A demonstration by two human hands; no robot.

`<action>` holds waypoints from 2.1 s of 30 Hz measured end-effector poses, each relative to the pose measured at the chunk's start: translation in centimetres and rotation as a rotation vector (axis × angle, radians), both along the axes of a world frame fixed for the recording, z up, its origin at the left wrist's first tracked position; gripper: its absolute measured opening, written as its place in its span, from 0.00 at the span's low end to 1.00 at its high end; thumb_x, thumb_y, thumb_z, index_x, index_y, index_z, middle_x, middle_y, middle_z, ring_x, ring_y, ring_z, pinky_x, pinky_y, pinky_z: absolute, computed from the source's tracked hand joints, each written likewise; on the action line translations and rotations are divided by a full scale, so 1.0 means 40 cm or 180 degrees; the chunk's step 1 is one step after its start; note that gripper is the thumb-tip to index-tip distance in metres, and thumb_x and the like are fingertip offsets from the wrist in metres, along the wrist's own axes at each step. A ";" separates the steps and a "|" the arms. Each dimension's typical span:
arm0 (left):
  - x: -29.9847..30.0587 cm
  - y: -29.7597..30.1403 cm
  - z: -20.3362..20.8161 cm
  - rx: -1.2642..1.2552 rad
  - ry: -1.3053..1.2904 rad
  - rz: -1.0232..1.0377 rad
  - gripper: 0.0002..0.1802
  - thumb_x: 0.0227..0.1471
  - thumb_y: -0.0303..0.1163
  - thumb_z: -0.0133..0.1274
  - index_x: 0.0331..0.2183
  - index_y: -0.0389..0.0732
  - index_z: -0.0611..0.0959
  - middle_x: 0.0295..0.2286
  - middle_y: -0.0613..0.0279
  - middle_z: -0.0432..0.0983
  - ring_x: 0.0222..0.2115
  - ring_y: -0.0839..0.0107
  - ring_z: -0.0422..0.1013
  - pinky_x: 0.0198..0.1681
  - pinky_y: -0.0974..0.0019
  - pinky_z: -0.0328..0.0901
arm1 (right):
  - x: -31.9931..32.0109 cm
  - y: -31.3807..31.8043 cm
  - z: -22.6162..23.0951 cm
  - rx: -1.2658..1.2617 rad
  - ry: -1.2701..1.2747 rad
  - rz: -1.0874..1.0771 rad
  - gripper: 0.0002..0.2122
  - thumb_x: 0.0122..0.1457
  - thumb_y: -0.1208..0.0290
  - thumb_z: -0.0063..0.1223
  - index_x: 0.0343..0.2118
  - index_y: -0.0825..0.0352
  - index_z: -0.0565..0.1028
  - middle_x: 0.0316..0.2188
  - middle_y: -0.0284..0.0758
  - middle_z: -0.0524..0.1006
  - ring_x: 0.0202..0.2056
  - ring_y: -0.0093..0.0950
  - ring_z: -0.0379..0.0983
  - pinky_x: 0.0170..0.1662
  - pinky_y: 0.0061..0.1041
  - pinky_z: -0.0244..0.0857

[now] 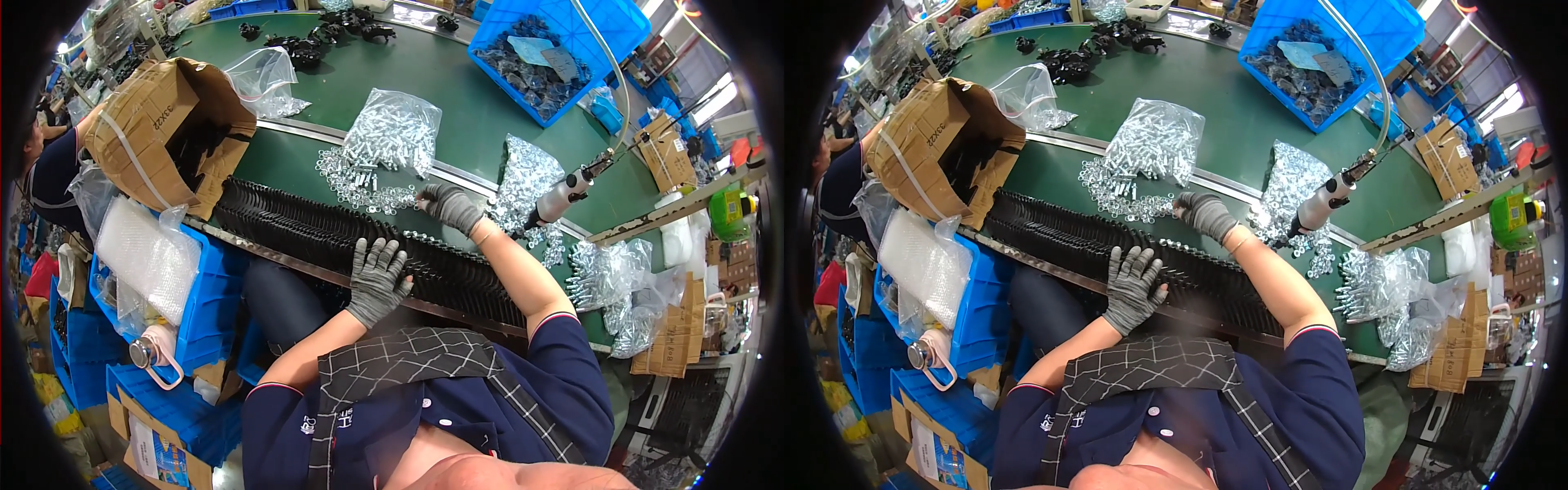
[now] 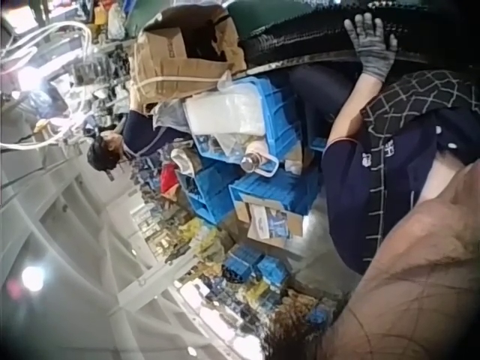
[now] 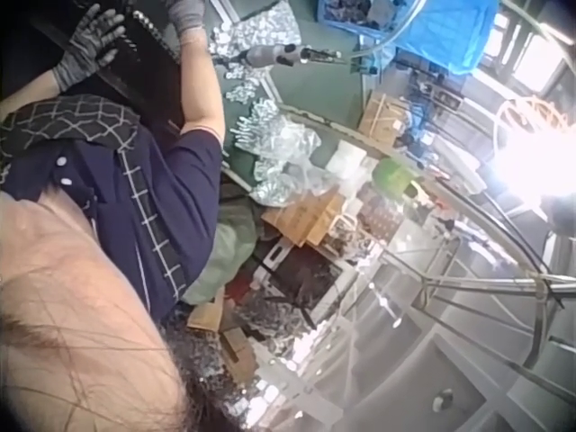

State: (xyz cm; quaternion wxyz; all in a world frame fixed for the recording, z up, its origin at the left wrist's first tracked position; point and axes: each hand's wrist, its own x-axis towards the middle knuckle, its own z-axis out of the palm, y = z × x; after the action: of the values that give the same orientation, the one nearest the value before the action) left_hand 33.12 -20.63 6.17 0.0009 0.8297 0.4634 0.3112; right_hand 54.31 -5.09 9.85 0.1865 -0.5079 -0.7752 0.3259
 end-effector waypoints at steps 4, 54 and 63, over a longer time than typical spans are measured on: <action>0.000 -0.005 0.000 0.0048 0.0130 0.0104 0.27 0.44 0.49 0.55 0.45 0.45 0.81 0.51 0.57 0.69 0.57 0.54 0.58 0.63 0.35 0.40 | 0.016 -0.027 -0.004 0.0847 -0.0621 0.0343 0.06 0.57 0.69 0.54 0.33 0.64 0.77 0.28 0.41 0.79 0.29 0.38 0.77 0.34 0.36 0.70; -0.006 -0.012 0.020 -0.0088 0.0456 0.0168 0.29 0.46 0.51 0.52 0.47 0.47 0.80 0.52 0.58 0.70 0.55 0.51 0.61 0.61 0.32 0.39 | -0.140 -0.160 0.025 0.1937 -0.2179 0.0886 0.17 0.57 0.57 0.51 0.41 0.67 0.75 0.41 0.45 0.76 0.47 0.40 0.72 0.56 0.47 0.57; -0.008 -0.012 0.011 -0.0011 0.0467 0.0186 0.29 0.46 0.51 0.52 0.48 0.47 0.80 0.52 0.58 0.70 0.54 0.51 0.61 0.62 0.32 0.39 | -0.145 -0.173 0.032 0.1844 -0.2089 0.0797 0.20 0.59 0.57 0.49 0.46 0.69 0.74 0.47 0.46 0.74 0.53 0.42 0.68 0.63 0.54 0.44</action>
State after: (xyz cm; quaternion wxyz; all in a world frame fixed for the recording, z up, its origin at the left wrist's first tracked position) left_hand 32.81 -21.13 6.61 -0.0407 0.8364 0.4867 0.2487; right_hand 48.52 -12.02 11.12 0.0245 -0.4136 -0.9080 -0.0626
